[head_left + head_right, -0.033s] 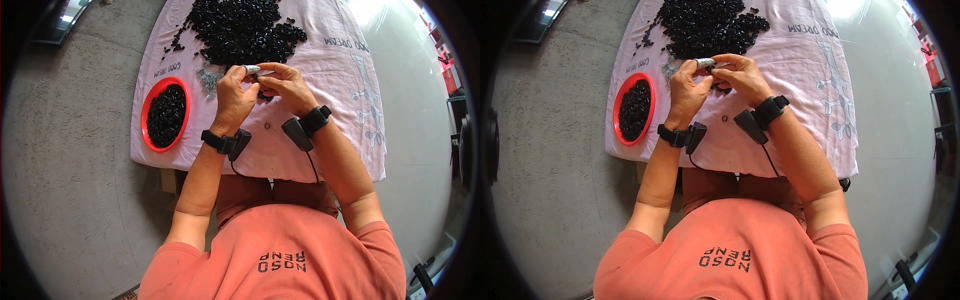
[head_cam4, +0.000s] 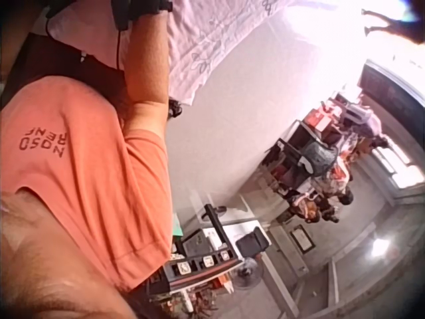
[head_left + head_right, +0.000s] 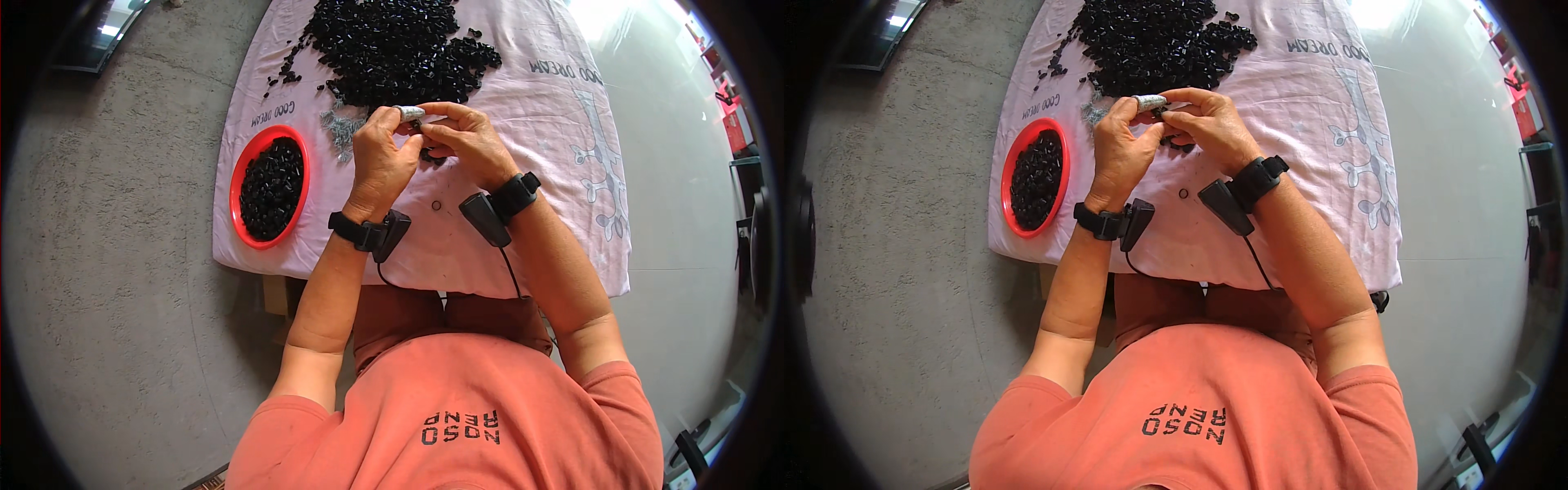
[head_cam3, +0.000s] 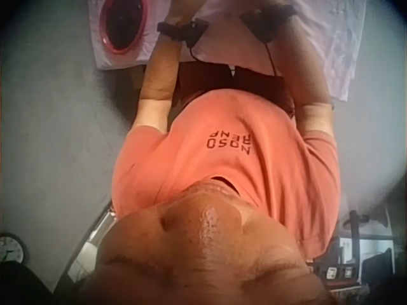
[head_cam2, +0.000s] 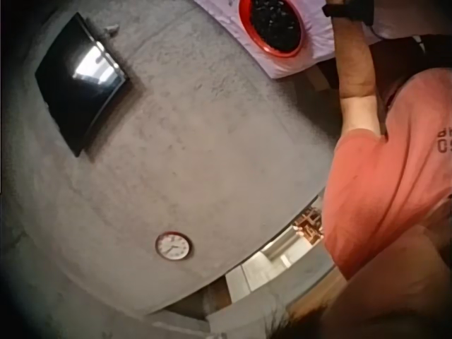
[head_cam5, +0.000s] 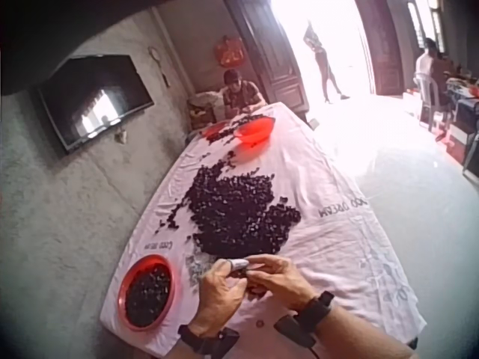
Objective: Manually sorting small black plastic components and metal clips into a red bowl.
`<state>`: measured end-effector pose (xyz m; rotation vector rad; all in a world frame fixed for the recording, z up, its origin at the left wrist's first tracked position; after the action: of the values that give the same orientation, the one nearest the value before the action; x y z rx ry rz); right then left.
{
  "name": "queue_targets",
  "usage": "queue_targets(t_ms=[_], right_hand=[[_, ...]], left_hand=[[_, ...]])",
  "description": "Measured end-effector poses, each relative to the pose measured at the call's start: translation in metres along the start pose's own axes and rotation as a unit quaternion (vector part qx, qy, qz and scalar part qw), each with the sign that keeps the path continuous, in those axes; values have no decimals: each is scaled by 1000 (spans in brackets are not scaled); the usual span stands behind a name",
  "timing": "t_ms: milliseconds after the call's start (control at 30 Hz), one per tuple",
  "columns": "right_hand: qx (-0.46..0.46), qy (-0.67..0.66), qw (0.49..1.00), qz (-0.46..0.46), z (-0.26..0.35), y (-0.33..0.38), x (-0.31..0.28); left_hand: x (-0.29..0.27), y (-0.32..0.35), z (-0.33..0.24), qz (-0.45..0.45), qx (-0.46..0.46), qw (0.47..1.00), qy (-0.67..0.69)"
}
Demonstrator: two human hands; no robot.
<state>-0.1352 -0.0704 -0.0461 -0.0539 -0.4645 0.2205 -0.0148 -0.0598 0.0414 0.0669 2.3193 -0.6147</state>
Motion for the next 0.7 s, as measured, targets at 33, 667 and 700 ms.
queue_targets(t_ms=[33, 667, 700], right_hand=[[-6, -13, 1000, -1, 1, 0, 1], [-79, -26, 996, 31, 9, -2, 10], [-76, -25, 996, 30, 10, -2, 10]], left_hand=[[0, -1, 1, -3, -6, 1000, 5], [-8, -3, -6, 6, 4, 1000, -9], [-9, -3, -6, 1, 6, 1000, -7]])
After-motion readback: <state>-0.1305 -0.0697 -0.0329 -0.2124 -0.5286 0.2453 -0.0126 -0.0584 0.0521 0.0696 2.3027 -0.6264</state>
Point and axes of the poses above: each hand's wrist, its own y-axis away from the middle knuckle, its own x-axis out of the palm, z = x × y, the point moved 8 cm from there along -y, towards the middle knuckle, and after that the axes turned 7 degrees about -x, right-handed, at the moved point
